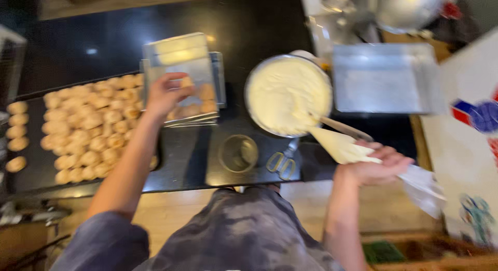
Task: The person fills small pastry shells with cream using a piping bag, then places them into metal trays.
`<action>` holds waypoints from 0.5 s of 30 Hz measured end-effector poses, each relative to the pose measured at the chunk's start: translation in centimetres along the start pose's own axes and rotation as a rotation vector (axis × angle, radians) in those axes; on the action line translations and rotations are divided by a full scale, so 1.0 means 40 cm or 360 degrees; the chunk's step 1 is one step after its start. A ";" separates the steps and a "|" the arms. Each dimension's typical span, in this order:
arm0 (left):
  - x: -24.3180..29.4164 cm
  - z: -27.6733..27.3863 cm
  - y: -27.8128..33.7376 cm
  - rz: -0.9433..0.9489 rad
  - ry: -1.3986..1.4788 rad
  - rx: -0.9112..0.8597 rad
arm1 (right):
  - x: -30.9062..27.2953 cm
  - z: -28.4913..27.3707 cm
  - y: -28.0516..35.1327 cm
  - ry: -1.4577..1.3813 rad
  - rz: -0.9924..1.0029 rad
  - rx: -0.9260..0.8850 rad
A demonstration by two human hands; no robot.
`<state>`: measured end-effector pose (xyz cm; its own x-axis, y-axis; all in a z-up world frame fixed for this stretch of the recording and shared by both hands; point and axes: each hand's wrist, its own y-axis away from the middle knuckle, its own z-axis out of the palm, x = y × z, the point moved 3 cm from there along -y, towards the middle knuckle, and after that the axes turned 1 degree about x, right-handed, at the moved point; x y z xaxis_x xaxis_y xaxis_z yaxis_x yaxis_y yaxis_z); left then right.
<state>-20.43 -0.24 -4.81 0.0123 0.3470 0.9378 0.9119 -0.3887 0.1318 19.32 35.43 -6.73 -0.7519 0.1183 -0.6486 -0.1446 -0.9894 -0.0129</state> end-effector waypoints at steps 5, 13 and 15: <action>-0.071 -0.018 -0.069 0.0278 -0.0995 0.0219 | 0.013 0.096 0.026 -0.0195 0.0188 -0.0210; -0.043 0.009 -0.016 0.0247 -0.0938 0.0270 | 0.015 0.196 0.066 -0.0168 0.0342 -0.0385; 0.018 0.012 0.015 0.0430 -0.0826 0.0407 | 0.032 0.223 0.075 -0.0080 0.0345 -0.0487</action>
<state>-19.68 0.18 -4.23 0.3941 0.6587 0.6409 0.9172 -0.3264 -0.2286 12.17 33.39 -0.81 -0.7755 -0.1003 -0.6233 0.2146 -0.9704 -0.1110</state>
